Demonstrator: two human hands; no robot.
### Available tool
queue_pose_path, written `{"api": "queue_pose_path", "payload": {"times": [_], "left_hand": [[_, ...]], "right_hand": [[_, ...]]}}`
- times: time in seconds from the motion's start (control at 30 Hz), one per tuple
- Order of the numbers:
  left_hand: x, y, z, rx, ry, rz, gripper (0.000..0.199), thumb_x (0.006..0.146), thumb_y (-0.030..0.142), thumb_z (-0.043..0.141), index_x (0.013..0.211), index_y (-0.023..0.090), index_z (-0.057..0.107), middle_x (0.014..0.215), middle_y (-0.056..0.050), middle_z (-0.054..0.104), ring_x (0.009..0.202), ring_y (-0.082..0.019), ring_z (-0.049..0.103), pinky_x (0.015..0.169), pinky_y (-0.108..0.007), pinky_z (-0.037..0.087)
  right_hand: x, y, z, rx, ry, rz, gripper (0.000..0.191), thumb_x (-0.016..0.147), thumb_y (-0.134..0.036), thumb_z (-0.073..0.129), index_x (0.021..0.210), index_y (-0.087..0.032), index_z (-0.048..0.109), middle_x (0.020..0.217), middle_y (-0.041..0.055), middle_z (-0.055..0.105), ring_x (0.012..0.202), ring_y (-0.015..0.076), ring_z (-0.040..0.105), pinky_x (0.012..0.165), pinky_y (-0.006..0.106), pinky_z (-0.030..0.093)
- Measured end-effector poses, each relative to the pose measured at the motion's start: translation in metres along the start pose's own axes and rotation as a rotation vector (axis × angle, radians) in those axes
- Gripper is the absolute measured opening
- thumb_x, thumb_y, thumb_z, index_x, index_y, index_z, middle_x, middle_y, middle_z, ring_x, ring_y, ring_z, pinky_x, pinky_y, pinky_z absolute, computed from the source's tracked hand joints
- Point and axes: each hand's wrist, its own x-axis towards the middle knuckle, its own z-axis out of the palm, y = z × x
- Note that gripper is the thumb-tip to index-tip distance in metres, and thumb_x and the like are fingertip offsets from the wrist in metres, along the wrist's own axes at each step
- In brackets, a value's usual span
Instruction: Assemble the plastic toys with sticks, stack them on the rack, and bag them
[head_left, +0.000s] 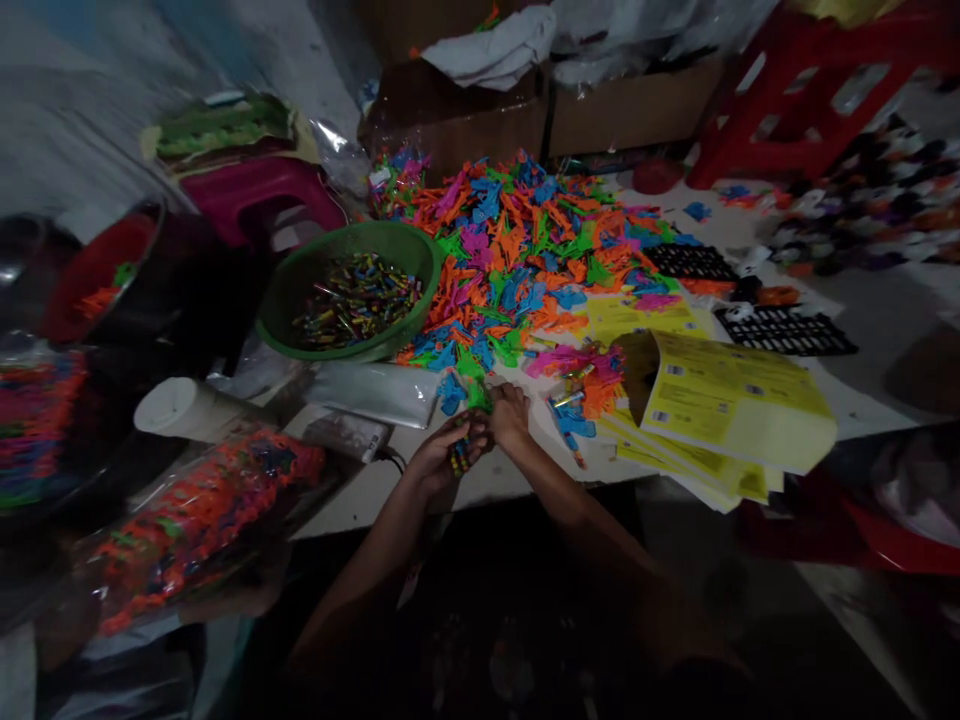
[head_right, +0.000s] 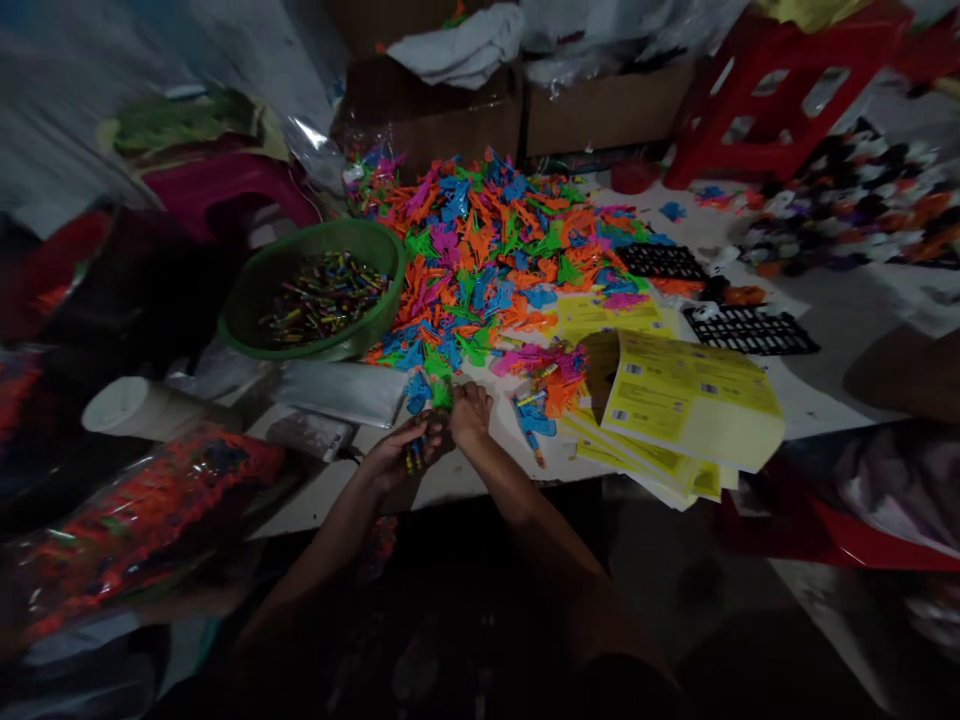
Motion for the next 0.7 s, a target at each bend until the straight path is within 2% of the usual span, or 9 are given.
{"api": "queue_pose_path", "payload": {"times": [0.07, 0.13, 0.2, 0.27, 0.43, 0.53, 0.6, 0.7], "left_hand": [[-0.005, 0.001, -0.004, 0.035, 0.036, 0.025, 0.024, 0.070, 0.016, 0.064, 0.093, 0.015, 0.056, 0.082, -0.003, 0.064, 0.055, -0.009, 0.060, 0.037, -0.014, 0.037], [-0.007, -0.001, -0.005, 0.103, 0.045, 0.070, 0.029, 0.068, 0.021, 0.067, 0.096, 0.016, 0.058, 0.084, -0.004, 0.065, 0.052, -0.009, 0.059, 0.034, -0.013, 0.032], [-0.009, -0.005, -0.001, 0.199, -0.011, 0.144, 0.039, 0.067, 0.028, 0.069, 0.103, 0.016, 0.057, 0.086, -0.006, 0.065, 0.053, -0.010, 0.059, 0.036, -0.014, 0.033], [-0.009, -0.008, 0.007, 0.303, -0.085, 0.211, 0.046, 0.067, 0.035, 0.069, 0.107, 0.016, 0.057, 0.087, -0.008, 0.066, 0.055, -0.011, 0.060, 0.035, -0.013, 0.031], [-0.013, -0.005, 0.026, 0.495, -0.225, 0.261, 0.056, 0.068, 0.045, 0.064, 0.112, 0.014, 0.055, 0.090, -0.011, 0.065, 0.049, -0.011, 0.059, 0.028, -0.015, 0.022], [-0.019, -0.002, 0.028, 0.530, -0.274, 0.240, 0.057, 0.068, 0.047, 0.063, 0.113, 0.013, 0.055, 0.090, -0.012, 0.066, 0.047, -0.012, 0.059, 0.028, -0.016, 0.022], [-0.023, -0.001, 0.028, 0.519, -0.286, 0.209, 0.055, 0.069, 0.047, 0.062, 0.112, 0.013, 0.055, 0.087, -0.012, 0.066, 0.044, -0.011, 0.058, 0.028, -0.016, 0.021], [-0.030, -0.003, 0.027, 0.504, -0.300, 0.171, 0.048, 0.071, 0.047, 0.060, 0.103, 0.012, 0.059, 0.073, -0.007, 0.065, 0.036, -0.007, 0.050, 0.028, -0.016, 0.020]], "right_hand": [[-0.002, 0.005, -0.002, 0.284, -0.014, 0.027, 0.025, 0.073, -0.034, 0.056, 0.088, -0.015, 0.061, 0.089, 0.0088, 0.061, 0.086, 0.0222, 0.052, 0.076, 0.033, 0.038], [-0.008, 0.012, -0.011, 0.659, -0.039, 0.058, 0.025, 0.074, -0.038, 0.054, 0.082, -0.016, 0.061, 0.077, 0.0037, 0.062, 0.075, 0.0178, 0.054, 0.070, 0.029, 0.040], [-0.018, 0.018, -0.023, 0.962, -0.072, 0.058, 0.026, 0.074, -0.041, 0.054, 0.080, -0.017, 0.061, 0.073, 0.0009, 0.062, 0.070, 0.0152, 0.054, 0.066, 0.026, 0.041], [-0.029, 0.022, -0.034, 1.113, -0.097, 0.033, 0.026, 0.073, -0.042, 0.056, 0.078, -0.017, 0.062, 0.073, -0.0002, 0.061, 0.068, 0.0138, 0.053, 0.064, 0.025, 0.040], [-0.048, 0.026, -0.052, 1.133, -0.032, 0.037, 0.021, 0.070, -0.039, 0.061, 0.074, -0.019, 0.060, 0.069, -0.0029, 0.058, 0.063, 0.0112, 0.050, 0.062, 0.023, 0.039], [-0.050, 0.026, -0.055, 1.117, -0.014, 0.039, 0.021, 0.070, -0.040, 0.062, 0.072, -0.019, 0.059, 0.067, -0.0034, 0.056, 0.062, 0.0108, 0.049, 0.061, 0.023, 0.039], [-0.050, 0.025, -0.054, 1.127, -0.047, 0.021, 0.022, 0.070, -0.041, 0.061, 0.072, -0.020, 0.059, 0.067, -0.0029, 0.056, 0.062, 0.0115, 0.049, 0.061, 0.024, 0.039], [-0.053, 0.021, -0.052, 1.131, -0.075, 0.023, 0.024, 0.069, -0.042, 0.061, 0.069, -0.019, 0.057, 0.064, -0.0025, 0.054, 0.061, 0.0118, 0.048, 0.059, 0.024, 0.039]]}}
